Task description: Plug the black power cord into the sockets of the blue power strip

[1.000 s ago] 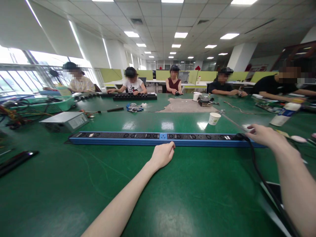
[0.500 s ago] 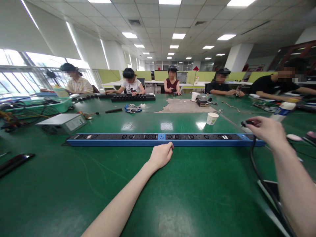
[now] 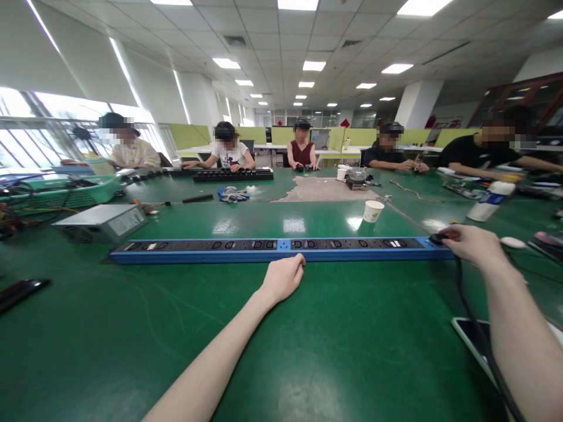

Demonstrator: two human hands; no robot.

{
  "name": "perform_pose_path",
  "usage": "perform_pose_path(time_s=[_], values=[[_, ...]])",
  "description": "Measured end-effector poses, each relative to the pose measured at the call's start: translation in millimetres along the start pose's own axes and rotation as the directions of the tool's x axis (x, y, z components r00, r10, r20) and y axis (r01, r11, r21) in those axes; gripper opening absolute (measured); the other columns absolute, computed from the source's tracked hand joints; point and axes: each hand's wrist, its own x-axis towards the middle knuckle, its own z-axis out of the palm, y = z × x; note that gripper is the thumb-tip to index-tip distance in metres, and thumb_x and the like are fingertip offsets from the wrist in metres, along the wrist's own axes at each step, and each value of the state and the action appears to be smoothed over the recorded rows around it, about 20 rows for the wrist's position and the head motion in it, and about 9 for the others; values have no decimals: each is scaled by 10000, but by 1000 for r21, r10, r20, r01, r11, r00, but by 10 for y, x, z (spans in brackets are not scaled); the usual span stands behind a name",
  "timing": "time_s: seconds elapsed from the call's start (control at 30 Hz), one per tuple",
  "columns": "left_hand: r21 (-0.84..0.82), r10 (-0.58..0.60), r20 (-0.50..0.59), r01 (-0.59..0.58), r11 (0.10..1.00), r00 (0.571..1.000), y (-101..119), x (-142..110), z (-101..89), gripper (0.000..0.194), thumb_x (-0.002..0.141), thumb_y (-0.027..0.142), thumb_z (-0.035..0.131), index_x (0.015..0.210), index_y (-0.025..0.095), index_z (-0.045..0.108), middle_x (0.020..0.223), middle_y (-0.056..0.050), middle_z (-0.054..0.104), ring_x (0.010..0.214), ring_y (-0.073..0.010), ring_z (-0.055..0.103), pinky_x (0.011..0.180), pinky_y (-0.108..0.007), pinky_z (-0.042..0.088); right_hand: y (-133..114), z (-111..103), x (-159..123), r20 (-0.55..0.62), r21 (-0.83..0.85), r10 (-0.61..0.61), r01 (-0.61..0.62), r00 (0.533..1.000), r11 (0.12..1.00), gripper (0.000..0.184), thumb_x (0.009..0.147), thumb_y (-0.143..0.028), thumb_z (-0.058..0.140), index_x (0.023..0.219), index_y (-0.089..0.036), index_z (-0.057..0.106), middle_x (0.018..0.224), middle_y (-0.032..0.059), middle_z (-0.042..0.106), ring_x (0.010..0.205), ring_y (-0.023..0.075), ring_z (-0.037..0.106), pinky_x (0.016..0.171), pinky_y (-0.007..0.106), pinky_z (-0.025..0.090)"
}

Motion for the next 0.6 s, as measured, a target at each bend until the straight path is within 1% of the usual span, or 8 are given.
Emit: perform_pose_path(time_s=[0.03, 0.1, 0.2, 0.33, 0.5, 0.6], values=[[-1, 0, 0, 0, 1000, 1000, -2, 0, 0, 220, 1072, 254, 455, 1201, 275, 632, 1057, -17, 796, 973, -220, 754, 832, -314, 501, -8, 16, 13, 23, -4, 20, -20, 1000, 1000, 453, 808, -500, 615, 1181, -300, 775, 1128, 37, 808, 984, 274, 721, 755, 358, 513], [-3, 0, -1, 0, 1000, 1000, -4, -2, -2, 220, 1073, 254, 453, 1201, 275, 631, 1061, -17, 796, 979, -219, 753, 838, -314, 501, -14, 21, 21, 23, -3, 21, -21, 999, 1000, 473, 806, -499, 616, 1206, -299, 770, 1148, 39, 805, 1016, 281, 717, 749, 363, 502], [-4, -4, 5, 4, 1000, 1000, -2, -6, -8, 220, 1075, 254, 452, 1202, 277, 631, 1073, -18, 797, 986, -216, 753, 849, -310, 502, -2, 8, 10, 8, 19, 15, -15, 1000, 1000, 471, 807, -509, 614, 1194, -294, 776, 1131, 42, 807, 1016, 280, 716, 752, 363, 497], [-6, -12, 11, 12, 1000, 1000, 9, -8, -17, 218, 1074, 255, 458, 1203, 276, 633, 1074, -19, 798, 991, -215, 753, 856, -308, 505, -17, -3, 7, 25, 43, 18, -19, 1000, 999, 459, 819, -496, 612, 1185, -278, 780, 1110, 34, 811, 1037, 262, 720, 769, 352, 496], [-9, -15, 14, 15, 1000, 1000, 22, -8, -31, 223, 1074, 256, 458, 1207, 278, 635, 1081, -23, 799, 999, -221, 754, 866, -314, 511, -60, 6, 22, 25, 5, -4, 4, 1000, 1000, 471, 824, -476, 625, 1223, -277, 778, 1140, 46, 812, 1052, 273, 720, 742, 358, 480], [-9, -23, 20, 23, 1000, 1000, 28, -10, -39, 224, 1076, 261, 459, 1210, 278, 638, 1078, -27, 799, 1003, -222, 755, 878, -316, 516, -42, 20, 34, 22, 15, -3, 3, 1000, 1000, 477, 820, -498, 626, 1218, -286, 782, 1137, 37, 814, 1044, 281, 724, 760, 358, 493]])
